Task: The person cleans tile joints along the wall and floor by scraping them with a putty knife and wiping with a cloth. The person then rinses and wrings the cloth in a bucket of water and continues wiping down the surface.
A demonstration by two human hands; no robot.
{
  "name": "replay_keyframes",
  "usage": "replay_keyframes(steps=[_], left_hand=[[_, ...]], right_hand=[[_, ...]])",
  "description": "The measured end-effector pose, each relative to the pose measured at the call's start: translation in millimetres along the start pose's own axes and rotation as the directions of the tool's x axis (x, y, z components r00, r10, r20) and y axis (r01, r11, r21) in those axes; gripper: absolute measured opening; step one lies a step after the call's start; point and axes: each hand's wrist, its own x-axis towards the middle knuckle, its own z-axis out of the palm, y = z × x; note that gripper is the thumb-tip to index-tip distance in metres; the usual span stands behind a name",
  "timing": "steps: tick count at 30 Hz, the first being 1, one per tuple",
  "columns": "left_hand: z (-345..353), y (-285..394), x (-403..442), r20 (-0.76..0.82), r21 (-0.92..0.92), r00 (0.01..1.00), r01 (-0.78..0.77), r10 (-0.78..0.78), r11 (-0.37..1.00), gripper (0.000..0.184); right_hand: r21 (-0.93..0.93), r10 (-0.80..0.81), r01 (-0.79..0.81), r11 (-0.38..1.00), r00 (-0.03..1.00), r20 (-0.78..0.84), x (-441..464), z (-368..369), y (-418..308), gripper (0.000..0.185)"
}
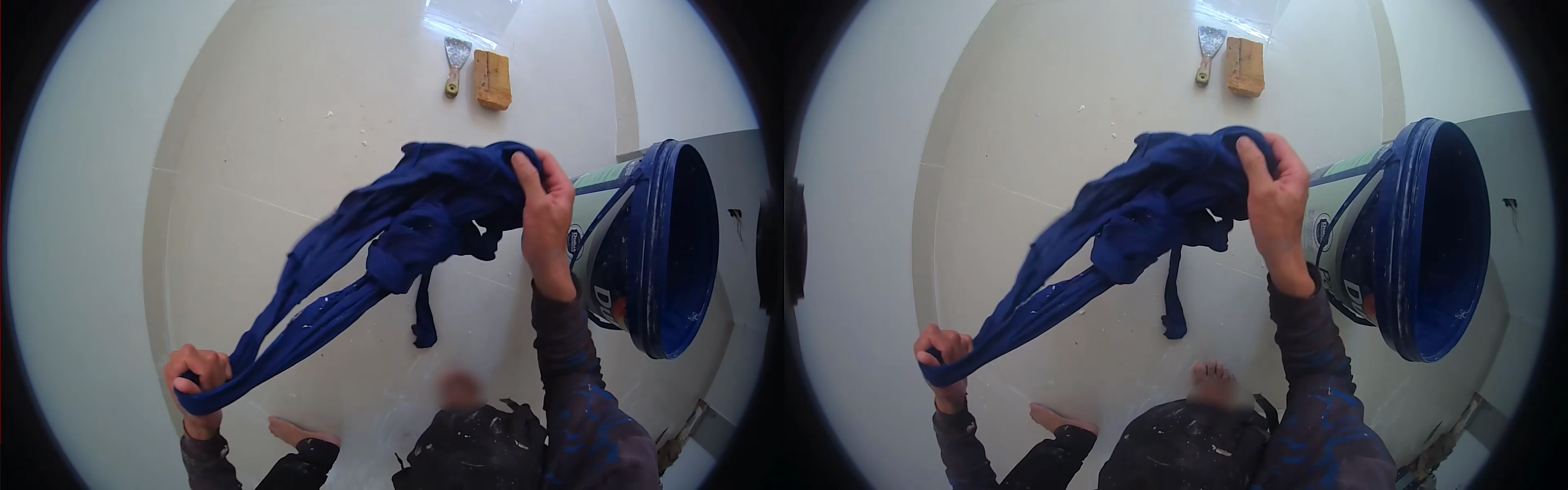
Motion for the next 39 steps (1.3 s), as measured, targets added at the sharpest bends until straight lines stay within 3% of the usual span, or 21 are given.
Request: replay_keyframes(steps=[2, 4, 5, 7, 8, 9, 10, 11, 12, 14, 16, 17, 18, 20, 21, 23, 26, 27, 32, 36, 39], left_hand=[[-19.3, 8.3, -9.2, -0.144, 0.039, 0.989, 0.022, -0.016, 0.999, 0.065], [-34.0, 9.7, -20.8, -0.155, 0.092, 0.987, -0.024, 0.039, 0.995, 0.066], [-37.2, 8.2, -27.7, -0.154, 0.141, 0.984, -0.070, 0.091, 0.988, 0.066], [-36.0, -10.9, -44.7, -0.052, 0.340, 0.993, -0.078, 0.102, 0.937, 0.061], [-26.3, -26.5, -53.9, -0.029, 0.471, 0.994, -0.077, 0.103, 0.879, 0.052], [-18.8, -45.2, -62.8, 0.091, 0.563, 0.993, -0.111, 0.072, 0.819, 0.037], [-1.0, -45.9, -57.1, 0.292, 0.633, 0.955, -0.149, -0.056, 0.760, 0.021], [26.1, -47.2, -48.3, 0.428, 0.649, 0.881, -0.145, -0.200, 0.747, 0.025], [43.3, -54.5, -50.8, 0.516, 0.711, 0.780, -0.159, -0.355, 0.685, 0.042], [62.5, -89.5, -64.4, 0.692, 0.681, 0.616, -0.384, -0.377, 0.624, 0.057], [87.5, -110.0, -50.4, 0.741, 0.655, 0.550, -0.463, -0.385, 0.597, 0.063], [103.8, -123.0, -31.8, 0.749, 0.650, 0.575, -0.543, -0.329, 0.532, 0.066], [121.0, -136.8, -7.2, 0.758, 0.644, 0.594, -0.616, -0.270, 0.454, 0.068], [155.7, -159.2, 37.4, 0.611, 0.728, 0.785, -0.509, -0.099, 0.460, 0.073], [168.6, -185.9, 52.6, 0.558, 0.753, 0.825, -0.458, -0.091, 0.472, 0.074], [187.3, -237.8, 75.6, 0.517, 0.760, 0.853, -0.419, -0.072, 0.497, 0.075], [201.4, -275.5, 96.7, 0.287, 0.819, 0.957, -0.268, 0.043, 0.507, 0.075], [200.2, -277.3, 107.6, 0.283, 0.808, 0.958, -0.263, 0.045, 0.528, 0.075], [167.1, -280.8, 173.6, -0.178, 0.898, 0.979, 0.121, 0.097, 0.424, 0.060], [117.7, -295.6, 142.5, -0.398, 0.870, 0.914, 0.347, 0.081, 0.351, 0.058], [96.9, -291.5, 65.9, -0.490, 0.833, 0.872, 0.460, 0.022, 0.308, 0.059]], right_hand=[[0.150, -0.070, 0.080, 0.985, 0.995, -0.068, 20.3, 0.0, -7.8, 0.021], [0.131, -0.211, 0.232, 0.964, 0.964, -0.159, 29.6, -0.7, -18.2, 0.022], [0.122, -0.205, 0.225, 0.967, 0.966, -0.157, 28.5, -5.9, -14.7, 0.022], [-0.313, -0.380, 0.334, 0.889, 0.920, -0.099, 25.1, -21.2, -0.9, 0.024], [-0.452, -0.285, 0.239, 0.859, 0.958, -0.037, 19.0, -29.8, 10.4, 0.027], [-0.675, -0.122, 0.089, 0.732, 0.993, -0.001, 14.0, -40.4, 20.3, 0.033], [-0.770, -0.224, 0.160, 0.617, 0.974, 0.022, 4.9, -51.1, 49.2, 0.039], [-0.847, -0.322, 0.220, 0.485, 0.945, 0.061, -7.2, -60.0, 80.4, 0.047], [-0.855, -0.303, 0.194, 0.482, 0.952, 0.045, -26.2, -61.2, 97.0, 0.057], [-0.859, -0.274, 0.171, 0.483, 0.961, 0.038, -69.0, -48.9, 120.4, 0.067], [-0.793, -0.041, 0.063, 0.605, 0.998, 0.048, -100.0, -23.6, 140.6, 0.087], [-0.794, -0.036, 0.061, 0.605, 0.998, 0.049, -99.9, -11.0, 159.2, 0.087], [-0.886, -0.038, 0.025, 0.463, 0.999, 0.008, -94.4, 3.0, 182.7, 0.095], [-0.973, -0.091, -0.029, 0.230, 0.995, -0.051, -64.6, 28.8, 216.0, 0.112], [-0.972, -0.086, -0.021, 0.232, 0.995, -0.042, -46.1, 40.7, 223.3, 0.112], [-0.986, -0.295, 0.118, 0.118, 0.952, 0.078, -6.9, 58.5, 233.4, 0.112], [-0.904, -0.292, 0.397, 0.158, 0.893, 0.342, 65.9, 90.9, 233.9, 0.110], [-0.851, -0.288, 0.491, 0.186, 0.855, 0.431, 87.7, 108.4, 232.8, 0.108], [-0.650, -0.382, 0.731, 0.209, 0.673, 0.633, 161.0, 252.9, 257.3, 0.101], [-0.385, -0.453, 0.856, 0.345, 0.511, 0.730, 103.8, 357.0, 270.7, 0.091], [-0.203, -0.449, 0.870, 0.450, 0.417, 0.790, 13.4, 378.4, 263.8, 0.083]])
